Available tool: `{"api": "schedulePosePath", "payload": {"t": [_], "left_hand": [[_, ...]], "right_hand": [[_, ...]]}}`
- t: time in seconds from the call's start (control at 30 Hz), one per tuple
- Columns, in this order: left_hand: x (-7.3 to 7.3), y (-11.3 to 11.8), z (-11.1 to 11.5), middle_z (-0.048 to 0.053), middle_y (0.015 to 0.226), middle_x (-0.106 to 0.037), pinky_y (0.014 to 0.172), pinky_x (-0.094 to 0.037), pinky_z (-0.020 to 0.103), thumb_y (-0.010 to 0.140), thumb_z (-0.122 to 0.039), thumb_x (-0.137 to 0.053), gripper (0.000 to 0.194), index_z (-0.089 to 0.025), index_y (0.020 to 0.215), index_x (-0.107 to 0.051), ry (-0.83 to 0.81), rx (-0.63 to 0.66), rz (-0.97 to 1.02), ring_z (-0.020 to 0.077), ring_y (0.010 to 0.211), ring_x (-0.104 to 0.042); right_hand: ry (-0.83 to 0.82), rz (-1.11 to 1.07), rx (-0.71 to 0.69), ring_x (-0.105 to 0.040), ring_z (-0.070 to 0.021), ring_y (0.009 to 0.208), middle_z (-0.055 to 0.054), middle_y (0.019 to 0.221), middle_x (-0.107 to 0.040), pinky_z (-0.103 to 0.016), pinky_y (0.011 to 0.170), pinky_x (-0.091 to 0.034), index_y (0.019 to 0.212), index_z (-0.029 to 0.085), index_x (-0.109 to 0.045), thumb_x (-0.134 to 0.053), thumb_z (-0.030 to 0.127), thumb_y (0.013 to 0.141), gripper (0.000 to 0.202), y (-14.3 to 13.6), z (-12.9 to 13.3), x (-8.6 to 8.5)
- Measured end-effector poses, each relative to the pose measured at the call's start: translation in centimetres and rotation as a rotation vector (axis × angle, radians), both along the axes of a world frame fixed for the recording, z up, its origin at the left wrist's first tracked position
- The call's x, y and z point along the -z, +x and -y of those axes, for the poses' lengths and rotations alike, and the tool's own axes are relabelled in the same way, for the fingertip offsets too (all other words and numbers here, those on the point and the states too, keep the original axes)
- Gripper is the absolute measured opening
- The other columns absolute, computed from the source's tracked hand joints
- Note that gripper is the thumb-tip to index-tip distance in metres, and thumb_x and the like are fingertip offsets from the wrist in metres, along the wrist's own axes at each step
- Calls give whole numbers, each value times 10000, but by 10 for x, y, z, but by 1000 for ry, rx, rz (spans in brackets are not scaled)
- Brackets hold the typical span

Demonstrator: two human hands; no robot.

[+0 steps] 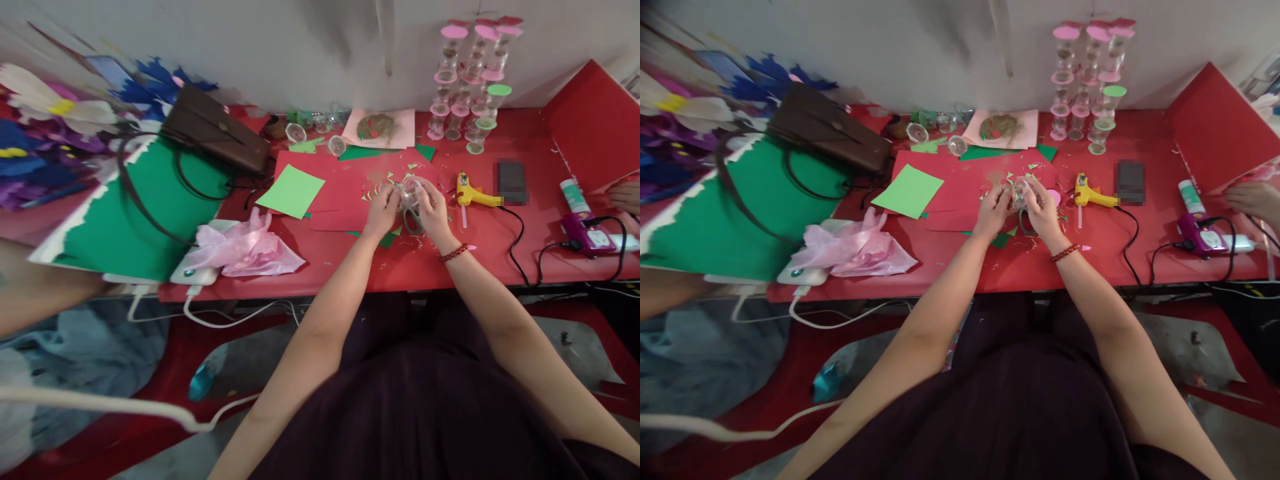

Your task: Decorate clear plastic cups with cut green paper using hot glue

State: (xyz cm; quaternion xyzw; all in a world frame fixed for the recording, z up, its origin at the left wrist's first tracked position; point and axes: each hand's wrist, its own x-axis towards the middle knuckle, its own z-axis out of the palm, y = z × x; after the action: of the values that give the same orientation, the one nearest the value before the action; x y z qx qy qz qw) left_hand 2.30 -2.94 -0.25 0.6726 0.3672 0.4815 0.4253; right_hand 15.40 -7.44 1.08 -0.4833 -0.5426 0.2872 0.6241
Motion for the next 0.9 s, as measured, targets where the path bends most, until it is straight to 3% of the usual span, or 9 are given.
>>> {"api": "schedulePosePath", "payload": {"t": [0.2,0.3,0.43,0.67,0.9], "left_hand": [[-3,1,3,-14,683,-459,621,-411,277,979,-656,-551,506,-232,719,-462,-161,24,179,134,628,-451],[-3,0,3,-16,687,-488,607,-439,267,936,-729,-585,545,-227,736,-511,-188,27,197,128,631,-481],[0,0,0,-40,613,-424,525,-381,253,818,-794,-692,607,-227,710,-503,-196,73,219,108,548,-412],[-2,2,0,-45,646,-435,584,-459,233,973,-467,-664,442,-213,694,-435,-335,72,326,94,555,-448],[-15,10,11,-74,578,-417,499,-382,164,932,-321,-736,411,-197,665,-450,-478,-59,503,59,489,-404]], "right_hand": [[32,25,-19,-692,-228,874,-78,987,-761,-408,842,-597,1084,277,-689,-497,756,939,535,0,1,1],[63,76,-29,-708,-240,941,-98,1082,-774,-418,885,-593,1148,271,-705,-521,746,938,552,0,3,1],[32,123,-30,-710,-236,941,-93,1115,-783,-416,886,-589,1185,268,-713,-510,741,947,567,0,4,2],[75,130,-15,-721,-244,964,-95,1104,-782,-430,920,-585,1199,254,-729,-573,700,938,540,-2,1,8],[143,185,81,-726,-251,1051,-90,1139,-779,-436,969,-593,1182,262,-751,-635,673,921,501,-4,-2,15]]}}
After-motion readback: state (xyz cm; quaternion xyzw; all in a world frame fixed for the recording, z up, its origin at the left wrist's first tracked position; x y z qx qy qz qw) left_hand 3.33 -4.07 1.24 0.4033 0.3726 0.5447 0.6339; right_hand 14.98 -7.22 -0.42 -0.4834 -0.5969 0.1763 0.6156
